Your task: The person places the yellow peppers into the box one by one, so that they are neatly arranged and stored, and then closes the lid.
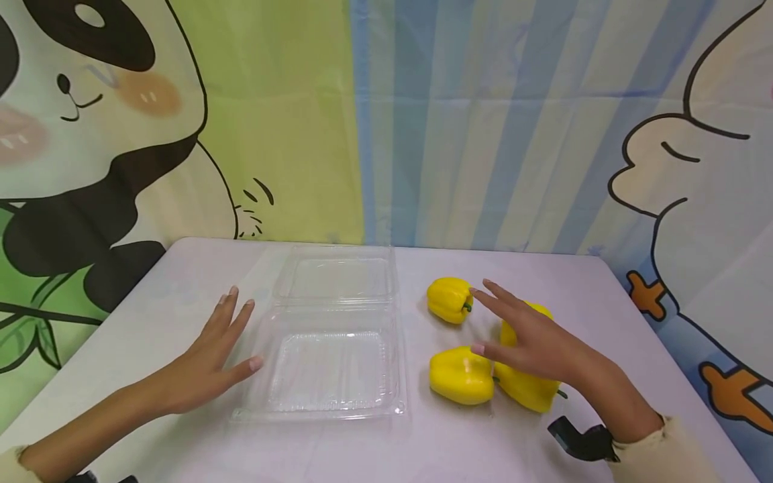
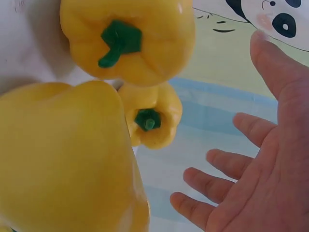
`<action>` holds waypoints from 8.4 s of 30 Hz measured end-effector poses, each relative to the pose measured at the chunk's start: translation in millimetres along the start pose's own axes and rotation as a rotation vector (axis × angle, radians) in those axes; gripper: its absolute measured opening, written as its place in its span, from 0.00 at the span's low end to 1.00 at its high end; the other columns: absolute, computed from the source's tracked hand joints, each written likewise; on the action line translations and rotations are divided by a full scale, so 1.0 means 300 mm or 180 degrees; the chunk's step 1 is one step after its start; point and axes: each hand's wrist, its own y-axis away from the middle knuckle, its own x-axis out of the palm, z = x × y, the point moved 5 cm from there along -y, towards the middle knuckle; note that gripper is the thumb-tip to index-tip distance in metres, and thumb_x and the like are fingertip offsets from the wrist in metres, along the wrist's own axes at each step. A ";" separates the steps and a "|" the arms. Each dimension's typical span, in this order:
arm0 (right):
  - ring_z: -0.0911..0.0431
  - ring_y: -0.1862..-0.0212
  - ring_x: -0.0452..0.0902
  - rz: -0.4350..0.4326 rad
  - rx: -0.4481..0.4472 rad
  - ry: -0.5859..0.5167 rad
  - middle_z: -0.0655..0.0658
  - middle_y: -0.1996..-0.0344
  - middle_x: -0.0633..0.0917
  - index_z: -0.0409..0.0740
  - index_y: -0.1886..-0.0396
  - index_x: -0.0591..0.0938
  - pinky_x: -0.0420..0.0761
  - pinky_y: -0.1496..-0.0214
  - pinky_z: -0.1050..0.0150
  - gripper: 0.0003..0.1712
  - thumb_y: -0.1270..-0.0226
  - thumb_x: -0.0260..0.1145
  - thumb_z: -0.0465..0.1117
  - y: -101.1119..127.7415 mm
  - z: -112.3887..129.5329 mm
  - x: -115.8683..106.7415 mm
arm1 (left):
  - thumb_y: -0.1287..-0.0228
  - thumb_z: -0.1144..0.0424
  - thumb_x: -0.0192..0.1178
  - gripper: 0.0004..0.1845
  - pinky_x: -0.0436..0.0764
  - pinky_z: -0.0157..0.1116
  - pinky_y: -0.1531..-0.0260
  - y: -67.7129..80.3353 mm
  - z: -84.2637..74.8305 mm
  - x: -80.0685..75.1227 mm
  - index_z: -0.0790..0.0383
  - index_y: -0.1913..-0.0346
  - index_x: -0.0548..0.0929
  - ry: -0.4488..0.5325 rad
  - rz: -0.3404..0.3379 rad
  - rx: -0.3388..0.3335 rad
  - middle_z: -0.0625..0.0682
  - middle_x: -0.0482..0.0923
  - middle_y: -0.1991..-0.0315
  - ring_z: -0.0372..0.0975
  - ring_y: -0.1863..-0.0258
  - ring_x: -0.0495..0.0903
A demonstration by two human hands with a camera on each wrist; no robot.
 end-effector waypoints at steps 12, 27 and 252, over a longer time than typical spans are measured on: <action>0.33 0.32 0.60 0.0126 -0.0005 -0.0261 0.38 0.29 0.65 0.51 0.30 0.71 0.67 0.46 0.27 0.41 0.40 0.68 0.63 0.042 0.022 0.044 | 0.39 0.40 0.61 0.54 0.49 0.70 0.40 0.093 -0.050 0.080 0.54 0.21 0.40 0.0381 -0.0168 -0.0045 0.49 0.22 0.23 0.51 0.25 0.27; 0.36 0.30 0.56 0.0240 -0.0154 -0.0570 0.41 0.29 0.66 0.54 0.30 0.71 0.61 0.40 0.28 0.42 0.43 0.71 0.60 0.050 0.054 0.103 | 0.46 0.38 0.66 0.60 0.59 0.67 0.41 0.115 -0.050 0.113 0.53 0.22 0.38 0.0477 -0.0326 -0.0081 0.44 0.21 0.23 0.54 0.25 0.40; 0.58 0.35 0.67 0.0362 -0.1545 -0.0893 0.52 0.34 0.72 0.49 0.30 0.70 0.70 0.36 0.63 0.37 0.36 0.68 0.54 -0.293 0.597 0.382 | 0.53 0.42 0.74 0.63 0.62 0.52 0.38 0.080 -0.095 0.216 0.61 0.22 0.46 0.1453 -0.0701 0.0023 0.40 0.31 0.22 0.52 0.27 0.49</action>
